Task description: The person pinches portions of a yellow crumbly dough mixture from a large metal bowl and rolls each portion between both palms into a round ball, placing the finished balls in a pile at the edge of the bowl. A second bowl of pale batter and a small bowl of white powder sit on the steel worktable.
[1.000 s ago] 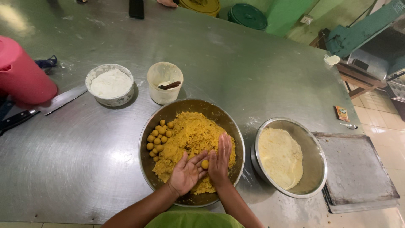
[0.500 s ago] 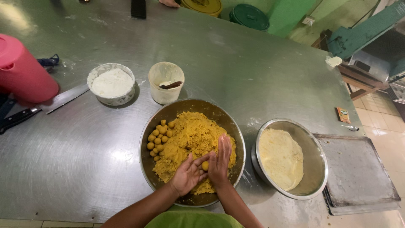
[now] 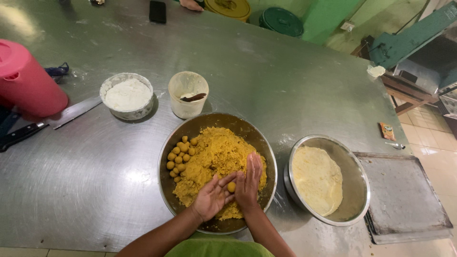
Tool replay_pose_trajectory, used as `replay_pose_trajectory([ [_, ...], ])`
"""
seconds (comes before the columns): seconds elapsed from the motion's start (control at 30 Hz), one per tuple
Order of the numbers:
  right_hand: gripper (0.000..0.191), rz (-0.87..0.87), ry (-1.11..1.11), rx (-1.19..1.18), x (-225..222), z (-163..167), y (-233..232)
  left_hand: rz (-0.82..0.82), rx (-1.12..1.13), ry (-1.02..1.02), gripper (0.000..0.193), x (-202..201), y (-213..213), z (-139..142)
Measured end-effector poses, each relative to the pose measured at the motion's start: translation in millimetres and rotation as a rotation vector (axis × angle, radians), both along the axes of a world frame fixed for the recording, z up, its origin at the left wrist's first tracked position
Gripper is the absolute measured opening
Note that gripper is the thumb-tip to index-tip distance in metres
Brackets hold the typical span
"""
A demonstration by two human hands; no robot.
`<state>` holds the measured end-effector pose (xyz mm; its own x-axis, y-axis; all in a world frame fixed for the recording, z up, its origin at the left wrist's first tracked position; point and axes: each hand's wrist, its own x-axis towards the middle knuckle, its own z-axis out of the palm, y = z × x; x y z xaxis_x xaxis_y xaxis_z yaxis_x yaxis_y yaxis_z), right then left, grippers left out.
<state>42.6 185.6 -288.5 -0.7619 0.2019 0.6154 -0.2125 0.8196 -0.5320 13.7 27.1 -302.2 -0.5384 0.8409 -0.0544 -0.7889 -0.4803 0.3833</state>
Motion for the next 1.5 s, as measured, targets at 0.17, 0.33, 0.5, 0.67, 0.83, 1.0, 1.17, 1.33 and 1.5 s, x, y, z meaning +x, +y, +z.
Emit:
replay_pose_trajectory([
  [0.17, 0.052, -0.006, 0.008, 0.000, 3, -5, 1, 0.011, 0.048, 0.002, 0.070, 0, 3, -9],
  [0.33, 0.058, 0.020, -0.008, -0.035, -10, 1, 8, 0.077, 0.100, -0.026, 0.064, -5, 7, -8],
  [0.5, 0.070, 0.178, -0.254, -0.112, -10, 26, -15, 0.140, -0.024, -0.047, 0.076, -13, 12, 10],
  [0.67, 0.068, 0.435, 0.026, 0.253, -1, 55, -48, 0.267, -0.264, 0.353, 0.073, -7, 19, 30],
  [0.83, 0.071, 0.202, -0.330, 0.157, -20, 68, -48, 0.211, -0.324, 0.081, 0.071, -15, -2, 53],
  [1.0, 0.077, 0.245, -0.319, 0.648, -12, 58, -51, 0.232, -0.464, 0.161, 0.069, -23, -2, 63],
  [1.17, 0.067, 0.081, -0.406, 0.222, -17, 46, -34, 0.210, -0.267, 0.083, 0.068, -11, 18, 41],
  [1.33, 0.071, 0.358, -0.255, 0.256, -4, 37, -27, 0.285, -0.284, 0.155, 0.068, -21, 18, 27],
  [1.5, 0.075, 0.260, -0.184, 0.153, -9, 44, -27, 0.209, -0.438, 0.055, 0.060, -12, 21, 44],
])
